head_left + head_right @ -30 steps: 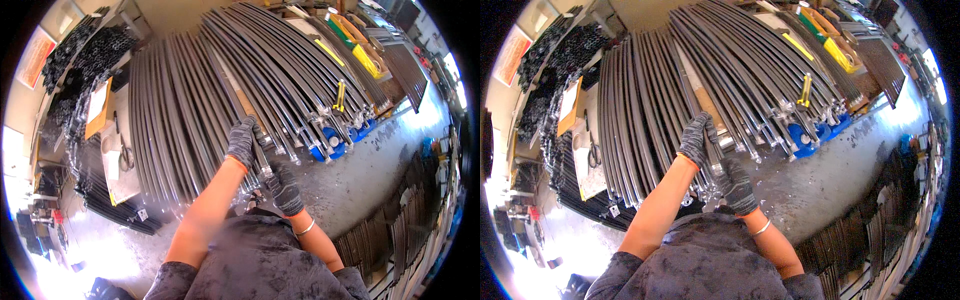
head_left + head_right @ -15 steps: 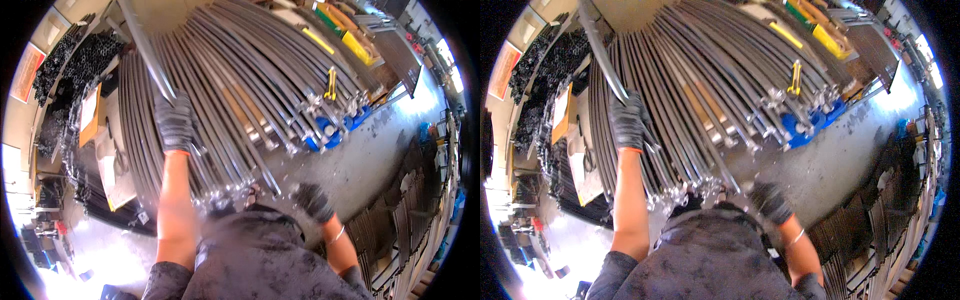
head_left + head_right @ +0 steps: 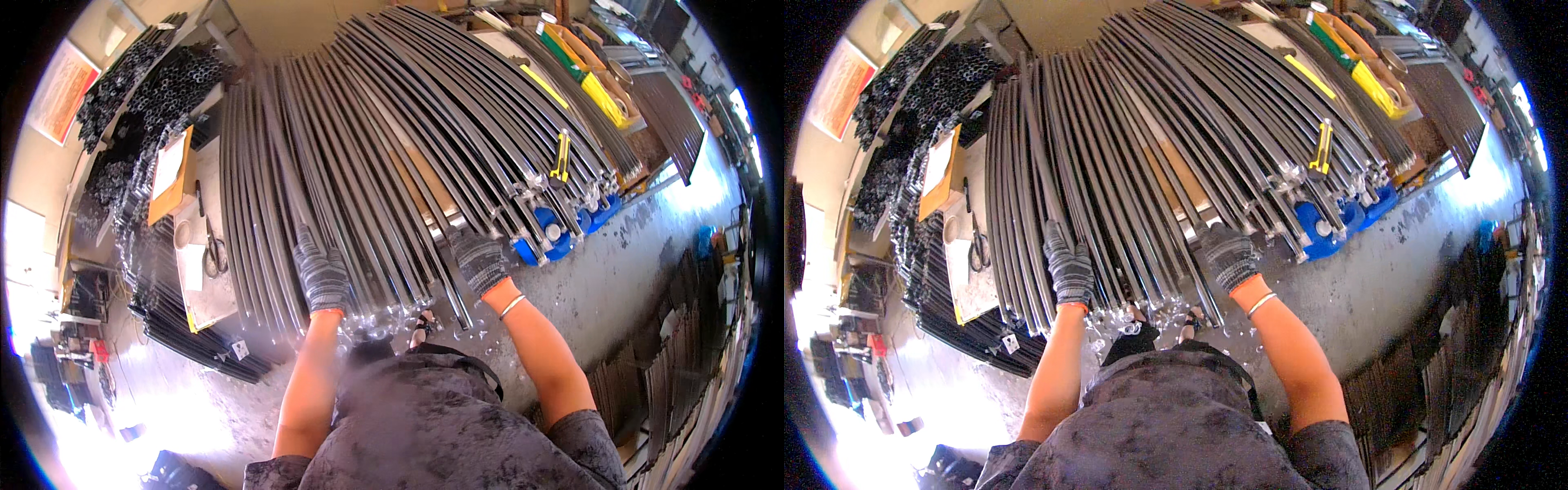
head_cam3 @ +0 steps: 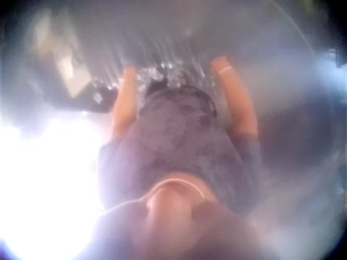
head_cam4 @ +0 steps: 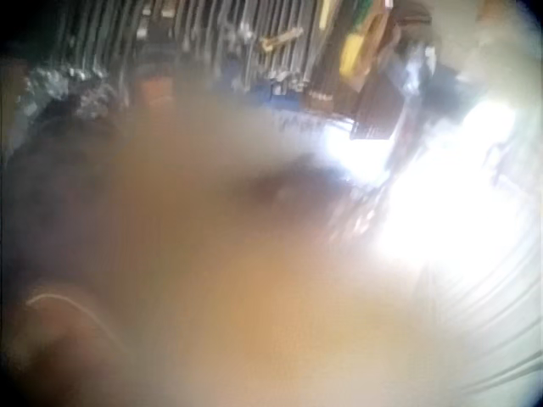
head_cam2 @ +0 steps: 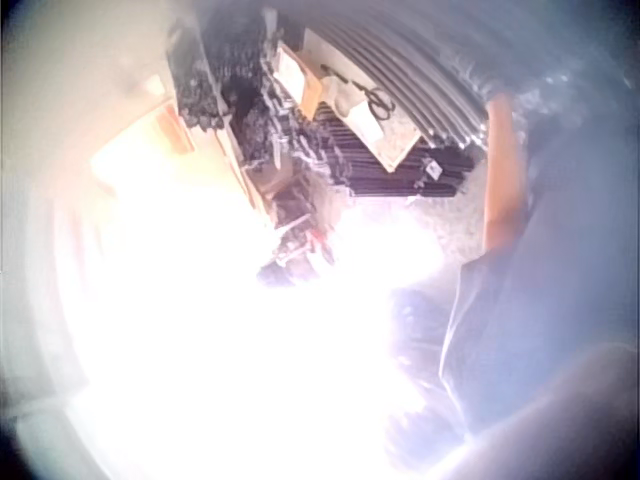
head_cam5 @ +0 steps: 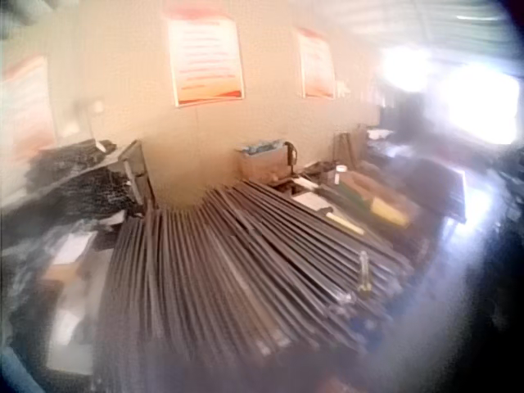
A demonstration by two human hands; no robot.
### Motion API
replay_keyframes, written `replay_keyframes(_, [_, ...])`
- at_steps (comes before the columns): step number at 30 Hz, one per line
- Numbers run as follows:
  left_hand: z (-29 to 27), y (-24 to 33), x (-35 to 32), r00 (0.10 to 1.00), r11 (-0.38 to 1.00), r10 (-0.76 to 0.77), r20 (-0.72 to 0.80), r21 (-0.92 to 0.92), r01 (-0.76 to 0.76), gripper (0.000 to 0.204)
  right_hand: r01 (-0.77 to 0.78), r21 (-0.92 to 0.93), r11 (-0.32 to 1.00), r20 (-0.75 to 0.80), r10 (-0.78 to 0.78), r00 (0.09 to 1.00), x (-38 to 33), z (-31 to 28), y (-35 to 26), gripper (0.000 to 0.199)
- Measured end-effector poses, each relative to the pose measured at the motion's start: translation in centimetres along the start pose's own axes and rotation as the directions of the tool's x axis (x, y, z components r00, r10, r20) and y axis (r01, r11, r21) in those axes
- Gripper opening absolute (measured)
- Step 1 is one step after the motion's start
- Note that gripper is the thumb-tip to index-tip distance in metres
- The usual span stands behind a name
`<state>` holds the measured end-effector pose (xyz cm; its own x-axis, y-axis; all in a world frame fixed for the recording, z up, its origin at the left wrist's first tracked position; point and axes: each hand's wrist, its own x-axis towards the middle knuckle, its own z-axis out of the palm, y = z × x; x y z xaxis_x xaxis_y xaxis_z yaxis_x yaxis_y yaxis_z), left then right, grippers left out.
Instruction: The person organizes metal pipes by picking them up individually from a pile on the floor and placing them onto a storage rack. They then use their gloved hands to press small black caps into the ends of the pipes.
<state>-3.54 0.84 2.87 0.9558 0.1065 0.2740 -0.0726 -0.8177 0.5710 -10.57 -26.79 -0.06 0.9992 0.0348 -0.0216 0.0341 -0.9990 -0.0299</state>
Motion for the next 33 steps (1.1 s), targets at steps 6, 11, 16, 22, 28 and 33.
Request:
replay_keyframes(6, [1.2,1.5,-0.9,0.990,0.980,0.141,0.006,0.138,-0.141,0.068,-0.061,0.294,0.954,-0.325,0.159,0.932,-2.3,1.9,-0.8,0.023])
replay_keyframes(11, [4.4,5.3,-0.3,0.954,0.859,0.281,0.101,-0.470,-0.203,0.058,0.070,0.774,0.629,-0.389,0.386,0.836,-7.8,0.7,-5.7,0.015])
replay_keyframes(16, [7.9,14.3,-0.4,0.581,-0.112,-0.014,0.814,-0.578,0.808,0.012,-0.119,0.864,-0.490,0.276,0.262,0.925,-9.0,-2.6,-6.3,0.016])
replay_keyframes(22, [6.2,16.8,-1.6,0.732,0.072,-0.042,0.680,-0.729,0.681,0.017,-0.153,0.957,-0.245,0.231,0.331,0.915,-10.2,-3.1,-5.3,0.023])
replay_keyframes(28, [3.3,19.5,-0.9,0.780,0.167,0.132,0.612,-0.789,0.591,0.017,-0.047,0.992,-0.115,0.091,0.419,0.904,-10.2,-5.6,-6.5,0.023])
replay_keyframes(33, [1.4,14.7,4.9,0.866,0.213,0.075,0.495,-0.856,0.471,0.018,-0.042,0.836,0.547,-0.027,0.116,0.993,-14.8,-4.1,-2.2,0.018])
